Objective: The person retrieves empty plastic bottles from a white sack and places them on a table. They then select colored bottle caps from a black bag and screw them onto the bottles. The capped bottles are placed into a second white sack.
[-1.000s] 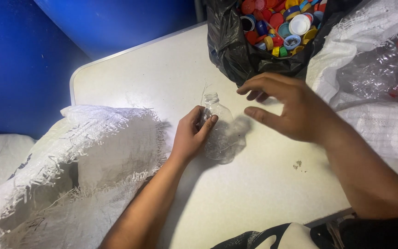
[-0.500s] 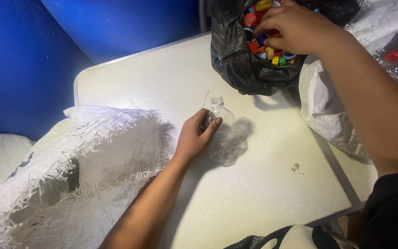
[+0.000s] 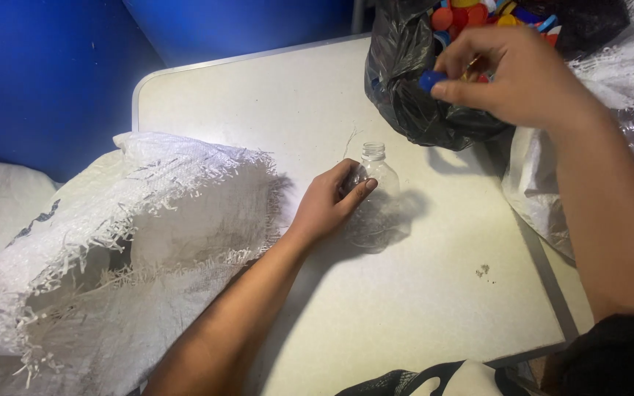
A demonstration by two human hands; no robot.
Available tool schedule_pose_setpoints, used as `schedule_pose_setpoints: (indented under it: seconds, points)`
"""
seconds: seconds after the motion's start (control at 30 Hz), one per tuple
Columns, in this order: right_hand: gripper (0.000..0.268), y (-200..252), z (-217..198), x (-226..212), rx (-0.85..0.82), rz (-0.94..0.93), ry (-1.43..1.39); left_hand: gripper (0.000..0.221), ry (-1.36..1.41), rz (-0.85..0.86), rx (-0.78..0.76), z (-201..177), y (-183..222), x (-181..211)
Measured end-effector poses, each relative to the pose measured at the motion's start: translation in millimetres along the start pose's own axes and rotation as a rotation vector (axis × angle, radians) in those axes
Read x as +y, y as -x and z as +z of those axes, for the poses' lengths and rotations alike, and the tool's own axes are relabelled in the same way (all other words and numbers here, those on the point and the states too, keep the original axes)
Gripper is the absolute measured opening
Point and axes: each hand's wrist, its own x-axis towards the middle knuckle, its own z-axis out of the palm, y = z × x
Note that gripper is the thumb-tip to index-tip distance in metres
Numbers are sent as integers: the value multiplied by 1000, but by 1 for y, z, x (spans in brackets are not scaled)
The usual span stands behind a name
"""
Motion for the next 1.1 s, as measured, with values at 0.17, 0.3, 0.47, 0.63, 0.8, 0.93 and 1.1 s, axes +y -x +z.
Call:
schedule_pose_setpoints:
  seconds: [0.17,0.3,0.47,0.63,0.8,0.93,1.1]
  points:
    - [26,10,36,-19,-204,71,-300,44,68,4,-58,-2,1,4]
    - [37,9,45,-20,-398,73,-338,44,89,-12,-106,-1,2,7]
    - [41,9,44,-12,-439,28,-285,42,103,-4,-126,2,0,2]
    - [42,10,53,-8,-462,-25,-226,40,107,-13,-159,2,1,5]
    - [46,12,60,-10,-429,141,-9,39,104,-22,-175,2,1,3]
    - [53,13,41,-13,-449,176,-48,39,128,-47,-231,0,1,4]
    - [54,12,42,-16,-574,-31,-125,39,203,-11,-277,0,2,-3]
